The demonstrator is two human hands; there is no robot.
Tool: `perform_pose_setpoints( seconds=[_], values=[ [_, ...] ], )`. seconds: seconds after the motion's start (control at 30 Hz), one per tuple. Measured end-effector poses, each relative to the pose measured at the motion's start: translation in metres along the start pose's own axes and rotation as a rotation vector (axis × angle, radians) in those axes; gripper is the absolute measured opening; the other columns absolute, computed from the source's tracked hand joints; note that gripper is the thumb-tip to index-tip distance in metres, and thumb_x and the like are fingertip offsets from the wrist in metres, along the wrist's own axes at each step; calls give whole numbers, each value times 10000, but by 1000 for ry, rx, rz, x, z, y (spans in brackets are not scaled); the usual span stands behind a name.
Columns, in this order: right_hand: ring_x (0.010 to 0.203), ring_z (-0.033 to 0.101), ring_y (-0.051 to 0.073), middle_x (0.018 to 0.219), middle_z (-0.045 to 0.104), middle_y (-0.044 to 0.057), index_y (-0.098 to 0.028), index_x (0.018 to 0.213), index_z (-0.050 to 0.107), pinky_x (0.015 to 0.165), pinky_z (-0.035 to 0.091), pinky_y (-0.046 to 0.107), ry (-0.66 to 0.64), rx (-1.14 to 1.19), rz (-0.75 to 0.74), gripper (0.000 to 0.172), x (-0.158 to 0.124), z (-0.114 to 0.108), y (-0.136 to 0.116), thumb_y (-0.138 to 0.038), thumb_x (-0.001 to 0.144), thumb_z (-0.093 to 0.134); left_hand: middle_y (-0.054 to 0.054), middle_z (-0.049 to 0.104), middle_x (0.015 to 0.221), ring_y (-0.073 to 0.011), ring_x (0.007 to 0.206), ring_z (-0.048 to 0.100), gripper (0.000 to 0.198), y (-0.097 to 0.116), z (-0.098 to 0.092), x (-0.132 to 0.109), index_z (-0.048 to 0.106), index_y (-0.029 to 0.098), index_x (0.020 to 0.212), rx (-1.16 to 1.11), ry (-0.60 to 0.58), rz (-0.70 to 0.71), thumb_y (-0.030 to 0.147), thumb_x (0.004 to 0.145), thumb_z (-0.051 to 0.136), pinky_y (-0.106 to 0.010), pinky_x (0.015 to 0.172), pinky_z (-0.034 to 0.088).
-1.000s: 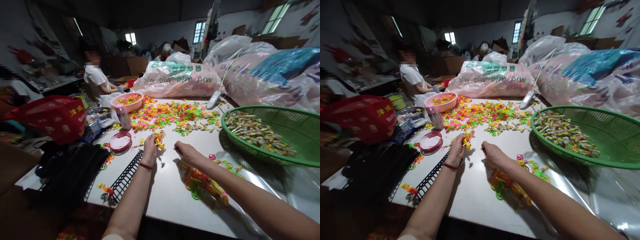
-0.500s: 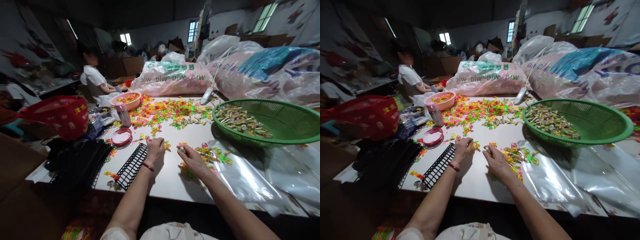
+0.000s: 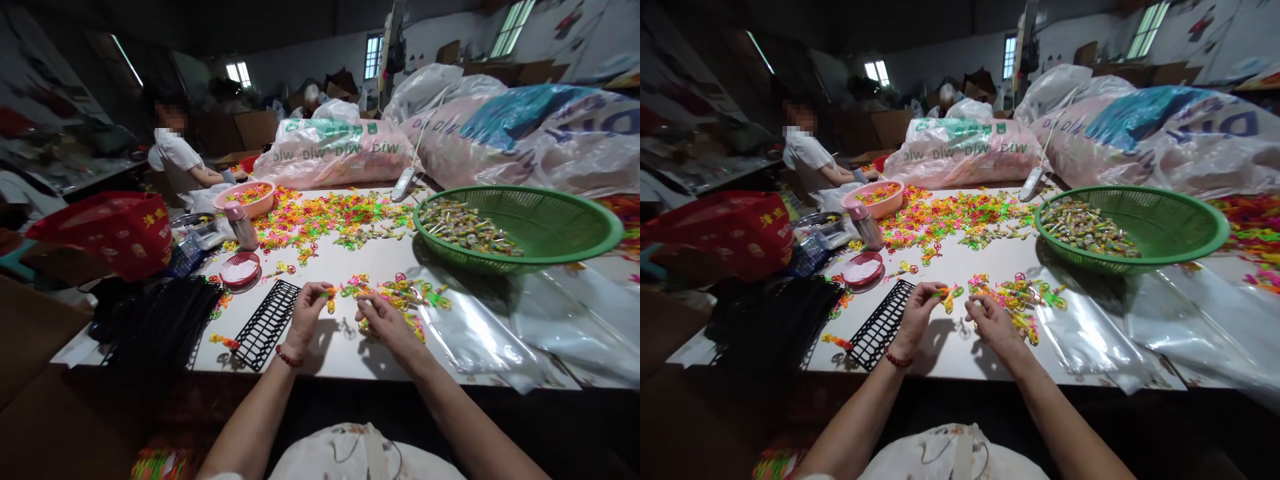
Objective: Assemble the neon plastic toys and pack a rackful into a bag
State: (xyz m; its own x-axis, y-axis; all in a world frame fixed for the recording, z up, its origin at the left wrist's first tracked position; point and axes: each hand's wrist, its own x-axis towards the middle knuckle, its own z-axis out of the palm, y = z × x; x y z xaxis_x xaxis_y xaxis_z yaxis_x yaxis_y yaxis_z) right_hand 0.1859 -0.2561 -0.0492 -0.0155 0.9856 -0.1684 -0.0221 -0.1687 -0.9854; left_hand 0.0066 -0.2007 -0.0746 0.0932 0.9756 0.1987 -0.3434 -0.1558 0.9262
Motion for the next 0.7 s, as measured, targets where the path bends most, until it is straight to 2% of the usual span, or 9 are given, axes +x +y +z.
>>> perform_pose_setpoints(
  seconds=[0.1, 0.17, 0.23, 0.3, 0.37, 0.47, 0.5, 0.57, 0.7],
  values=[
    [431, 304, 29, 815, 636, -8, -199, 1108, 561, 418, 263, 191, -5, 80, 45, 519, -2, 4, 1, -597, 785, 639, -88, 640, 1071, -192, 1057, 599, 39, 12, 9, -28, 617, 176, 841, 201, -156, 88, 215, 845, 620, -334, 937, 471],
    [442, 307, 33, 807, 638, -9, -190, 1085, 580, 430, 272, 195, -7, 76, 35, 497, -4, 4, 4, -558, 765, 677, -103, 615, 1143, -201, 1082, 587, 59, 19, 14, -41, 619, 177, 854, 272, -220, 100, 225, 830, 644, -327, 942, 465],
    [452, 308, 43, 761, 622, -15, -182, 1051, 607, 422, 258, 197, -2, 57, -1, 461, -6, 3, 8, -528, 759, 691, -104, 550, 1276, -183, 1030, 605, 192, 23, 17, -47, 598, 190, 933, 268, -166, 57, 262, 789, 703, -306, 890, 487],
    [460, 315, 55, 699, 591, -22, -170, 1005, 637, 412, 242, 201, 9, 23, -36, 426, -8, 1, 11, -518, 765, 684, -99, 512, 1313, -137, 876, 632, 315, 24, 19, -48, 552, 205, 1012, 225, -13, -74, 374, 795, 704, -273, 764, 514],
    [476, 341, 64, 673, 574, -23, -160, 975, 661, 416, 252, 204, 0, -24, -59, 405, -10, 0, 11, -508, 770, 681, -78, 578, 1154, -87, 682, 596, 375, 23, 21, -46, 523, 201, 1027, 173, 60, -261, 509, 837, 622, -231, 612, 484],
    [530, 419, 83, 690, 584, -24, -172, 971, 685, 464, 326, 212, -65, -121, -100, 379, -12, 1, 9, -507, 795, 652, -4, 565, 784, -60, 538, 478, 435, 18, 25, -45, 538, 170, 928, 69, -78, -442, 595, 843, 569, -186, 496, 380],
    [557, 449, 95, 694, 586, -25, -181, 979, 690, 495, 359, 220, -85, -168, -119, 373, -13, 1, 8, -509, 810, 634, 17, 528, 713, -57, 524, 446, 432, 16, 27, -45, 537, 165, 884, 46, -115, -455, 591, 833, 588, -178, 482, 351],
    [624, 505, 122, 738, 607, -11, -191, 1031, 683, 571, 417, 247, -60, -289, -173, 382, -14, 2, 8, -508, 830, 613, 40, 475, 655, -54, 524, 413, 420, 11, 30, -47, 526, 160, 822, 43, -114, -432, 564, 806, 640, -172, 474, 323],
    [796, 577, 189, 972, 641, 78, -179, 1203, 581, 720, 484, 324, 176, -485, -299, 472, -20, 3, 10, -493, 851, 589, 43, 467, 654, -59, 547, 410, 404, 0, 35, -50, 510, 163, 793, 52, 28, -391, 538, 794, 662, -178, 495, 338]
  ],
)
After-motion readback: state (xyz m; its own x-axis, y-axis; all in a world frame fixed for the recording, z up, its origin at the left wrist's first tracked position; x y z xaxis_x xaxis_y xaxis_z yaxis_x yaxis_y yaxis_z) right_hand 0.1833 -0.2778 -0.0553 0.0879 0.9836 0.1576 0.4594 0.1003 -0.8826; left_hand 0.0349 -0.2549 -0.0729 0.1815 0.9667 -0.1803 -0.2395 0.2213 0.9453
